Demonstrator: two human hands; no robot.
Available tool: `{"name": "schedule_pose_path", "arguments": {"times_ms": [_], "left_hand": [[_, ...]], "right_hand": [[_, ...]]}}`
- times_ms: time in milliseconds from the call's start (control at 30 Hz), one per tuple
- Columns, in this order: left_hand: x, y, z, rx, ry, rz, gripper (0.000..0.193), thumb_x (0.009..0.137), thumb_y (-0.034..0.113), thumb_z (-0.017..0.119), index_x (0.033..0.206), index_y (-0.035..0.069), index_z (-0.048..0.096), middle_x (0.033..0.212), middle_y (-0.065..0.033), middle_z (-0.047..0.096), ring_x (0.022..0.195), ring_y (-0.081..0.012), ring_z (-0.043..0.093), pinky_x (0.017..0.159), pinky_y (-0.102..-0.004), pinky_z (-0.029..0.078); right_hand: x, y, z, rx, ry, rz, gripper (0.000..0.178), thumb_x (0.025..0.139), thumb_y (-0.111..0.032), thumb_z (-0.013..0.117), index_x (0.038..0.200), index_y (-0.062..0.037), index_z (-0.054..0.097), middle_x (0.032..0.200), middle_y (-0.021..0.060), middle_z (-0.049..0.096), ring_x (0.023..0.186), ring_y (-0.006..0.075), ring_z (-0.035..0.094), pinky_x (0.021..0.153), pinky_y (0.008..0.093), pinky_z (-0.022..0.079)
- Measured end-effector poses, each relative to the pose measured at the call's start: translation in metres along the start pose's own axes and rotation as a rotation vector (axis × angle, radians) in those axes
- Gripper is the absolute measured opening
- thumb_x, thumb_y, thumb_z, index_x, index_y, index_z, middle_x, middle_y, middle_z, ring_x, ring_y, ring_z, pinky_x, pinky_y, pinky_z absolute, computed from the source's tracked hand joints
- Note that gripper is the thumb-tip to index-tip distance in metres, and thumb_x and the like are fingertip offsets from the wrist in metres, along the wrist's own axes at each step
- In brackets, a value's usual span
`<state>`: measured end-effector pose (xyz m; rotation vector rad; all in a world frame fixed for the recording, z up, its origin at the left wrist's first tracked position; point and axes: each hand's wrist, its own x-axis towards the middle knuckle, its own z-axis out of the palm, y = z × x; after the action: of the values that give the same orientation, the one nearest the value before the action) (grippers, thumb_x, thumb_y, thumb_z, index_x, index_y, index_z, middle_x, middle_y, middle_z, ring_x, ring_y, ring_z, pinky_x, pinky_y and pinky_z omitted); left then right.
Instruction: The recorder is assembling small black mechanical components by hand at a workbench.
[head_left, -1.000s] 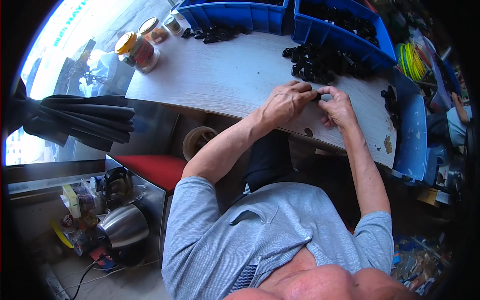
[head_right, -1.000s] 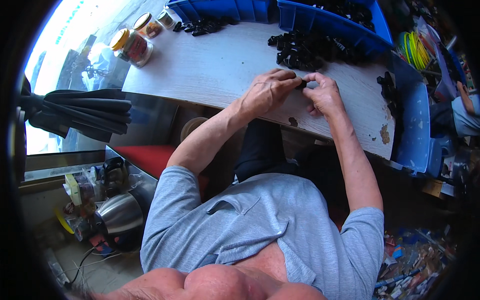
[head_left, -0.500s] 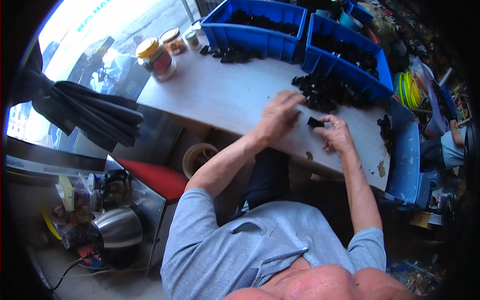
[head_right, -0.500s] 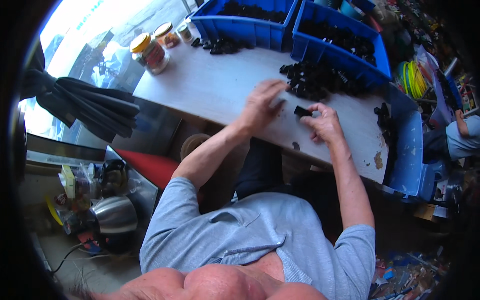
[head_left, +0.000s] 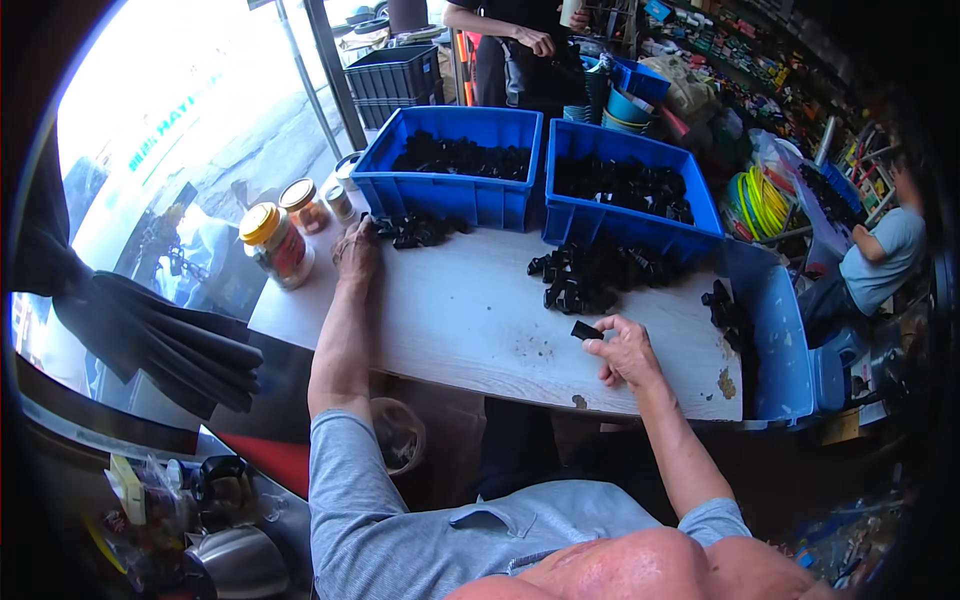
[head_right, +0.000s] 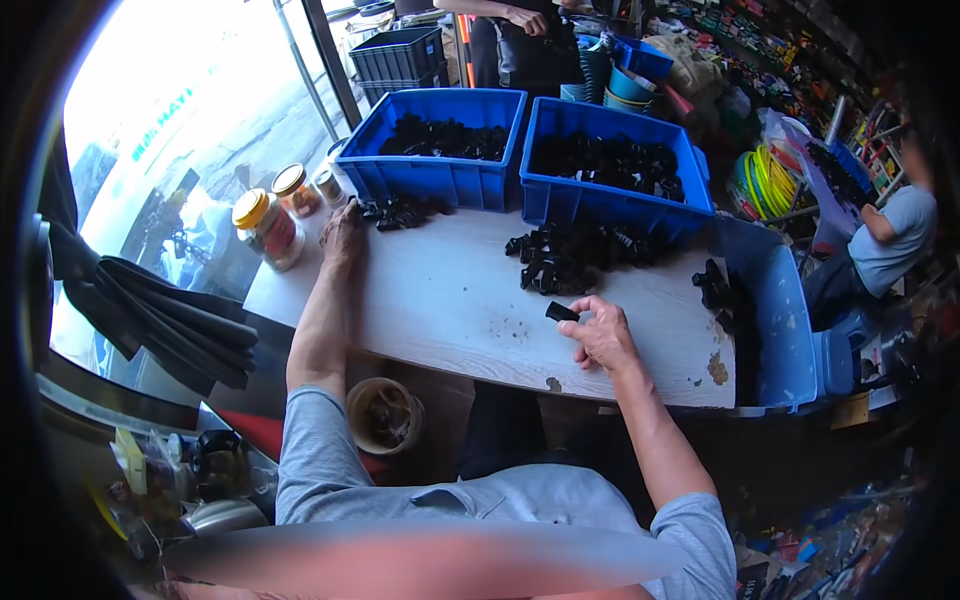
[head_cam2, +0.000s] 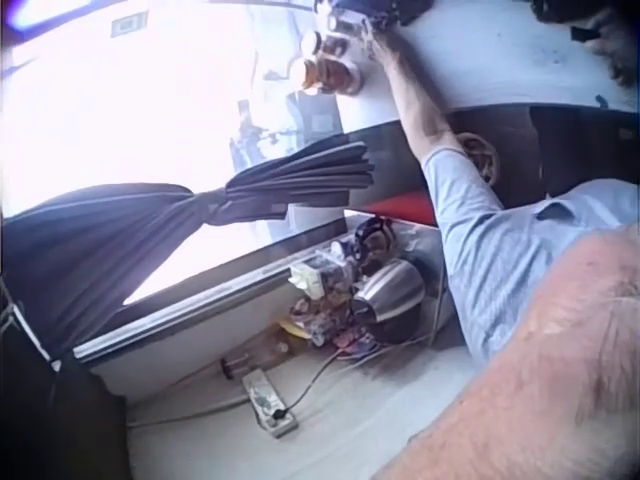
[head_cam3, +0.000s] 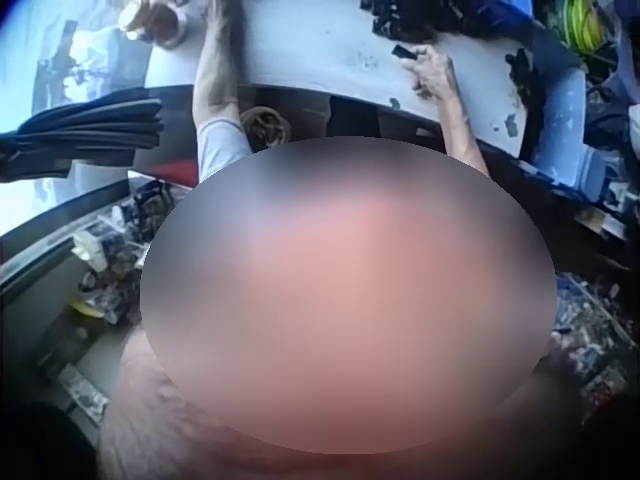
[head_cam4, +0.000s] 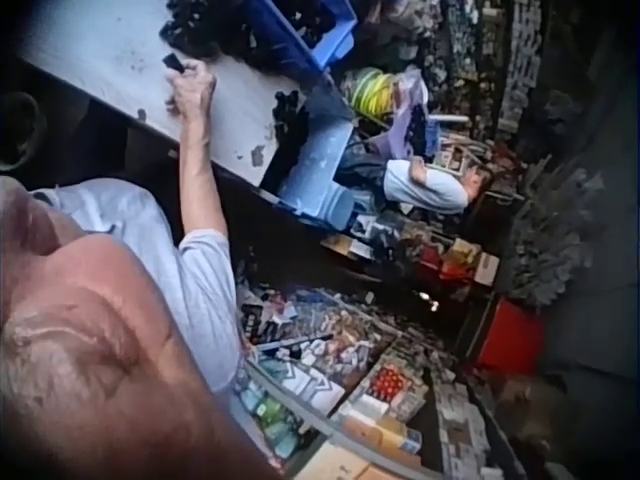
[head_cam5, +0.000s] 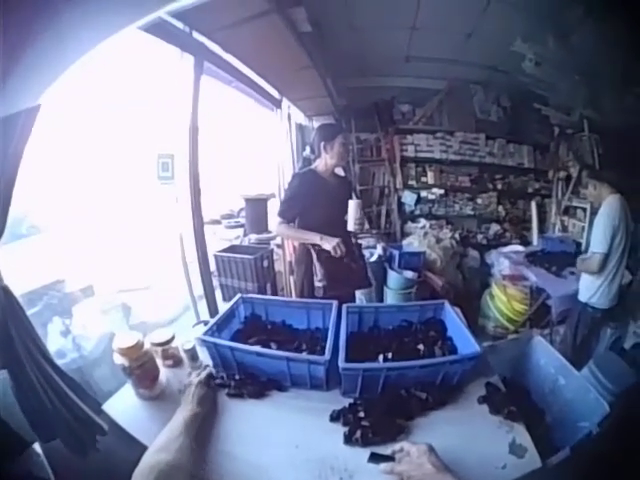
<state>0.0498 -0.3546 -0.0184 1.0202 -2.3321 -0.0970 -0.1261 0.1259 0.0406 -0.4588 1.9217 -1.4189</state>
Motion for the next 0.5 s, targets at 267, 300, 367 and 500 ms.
{"name": "schedule_pose_path", "arguments": {"times_ms": [267, 300, 367, 500], "left_hand": [[-0.020, 0.039, -0.014, 0.181, 0.131, 0.143, 0.020, 0.093, 0.027, 0.058, 0.089, 0.010, 0.069, 0.087, -0.0155, 0.069, 0.083, -0.0384, 0.067, 0.075, -0.0522, 0.052], [-0.026, 0.040, -0.018, 0.156, 0.173, 0.155, 0.021, 0.094, 0.028, 0.058, 0.089, 0.011, 0.069, 0.088, -0.0155, 0.070, 0.084, -0.0383, 0.067, 0.074, -0.0522, 0.052], [-0.030, 0.039, -0.023, 0.154, 0.151, 0.167, 0.021, 0.093, 0.029, 0.059, 0.090, 0.012, 0.070, 0.089, -0.0142, 0.071, 0.085, -0.0376, 0.067, 0.075, -0.0510, 0.052], [-0.043, 0.045, -0.015, 0.133, 0.201, 0.152, 0.019, 0.093, 0.029, 0.060, 0.091, 0.013, 0.071, 0.089, -0.0127, 0.072, 0.086, -0.0362, 0.068, 0.078, -0.0488, 0.052]], "right_hand": [[0.013, 0.007, -0.008, -0.067, 0.026, 0.014, 0.037, 0.084, -0.012, 0.080, 0.115, -0.0056, 0.061, 0.057, 0.0027, 0.057, 0.041, 0.0118, 0.055, 0.034, 0.0269, 0.043], [0.008, -0.001, -0.002, -0.120, 0.089, -0.006, 0.038, 0.084, -0.013, 0.080, 0.116, -0.0038, 0.061, 0.058, 0.0034, 0.058, 0.041, 0.0112, 0.055, 0.035, 0.0264, 0.043], [0.010, -0.001, -0.003, -0.097, 0.036, -0.041, 0.037, 0.084, -0.014, 0.080, 0.113, 0.0000, 0.062, 0.060, 0.0044, 0.060, 0.044, 0.0104, 0.057, 0.037, 0.0247, 0.046], [0.007, -0.007, -0.003, -0.064, 0.027, -0.035, 0.034, 0.084, -0.016, 0.080, 0.109, 0.0000, 0.063, 0.060, 0.0033, 0.059, 0.046, 0.0103, 0.059, 0.039, 0.0236, 0.048]]}}
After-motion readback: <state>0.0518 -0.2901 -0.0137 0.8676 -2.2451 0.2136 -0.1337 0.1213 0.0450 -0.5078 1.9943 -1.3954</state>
